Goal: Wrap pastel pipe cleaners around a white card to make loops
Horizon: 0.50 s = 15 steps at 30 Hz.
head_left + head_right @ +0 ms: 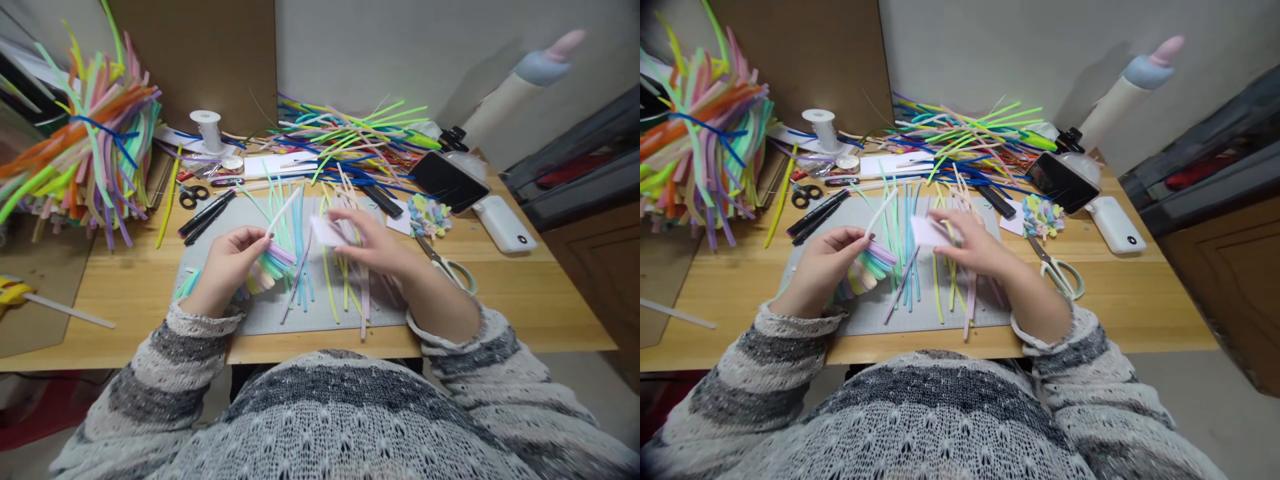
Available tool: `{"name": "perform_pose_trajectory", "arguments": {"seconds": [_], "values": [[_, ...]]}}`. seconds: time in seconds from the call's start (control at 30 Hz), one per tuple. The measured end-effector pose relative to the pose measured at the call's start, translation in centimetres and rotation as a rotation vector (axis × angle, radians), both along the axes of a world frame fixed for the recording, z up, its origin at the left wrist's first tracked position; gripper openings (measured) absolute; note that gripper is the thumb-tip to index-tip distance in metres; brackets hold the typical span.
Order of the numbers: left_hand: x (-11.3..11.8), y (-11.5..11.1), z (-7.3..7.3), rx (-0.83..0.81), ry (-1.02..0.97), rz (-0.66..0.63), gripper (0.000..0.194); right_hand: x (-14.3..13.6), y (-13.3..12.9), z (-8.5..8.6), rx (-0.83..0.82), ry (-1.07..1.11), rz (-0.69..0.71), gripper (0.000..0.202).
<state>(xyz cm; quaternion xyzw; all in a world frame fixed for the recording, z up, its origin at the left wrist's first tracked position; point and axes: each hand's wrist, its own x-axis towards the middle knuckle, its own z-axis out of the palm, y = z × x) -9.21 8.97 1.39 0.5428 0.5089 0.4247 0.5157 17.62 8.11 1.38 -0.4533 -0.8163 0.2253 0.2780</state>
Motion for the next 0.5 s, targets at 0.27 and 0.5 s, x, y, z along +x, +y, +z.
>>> {"name": "perform_pose_trajectory", "arguments": {"seconds": [0.27,0.5], "values": [[-0.5,0.1,-0.8,0.165,0.259,0.044,0.019,7.4,-0.3,0.7,-0.134,-0.379,-0.613,0.029],[-0.8,0.6,-1.4,0.245,0.226,0.126,0.023,7.4,0.1,-1.8,-0.193,-0.649,-0.602,0.031]]}}
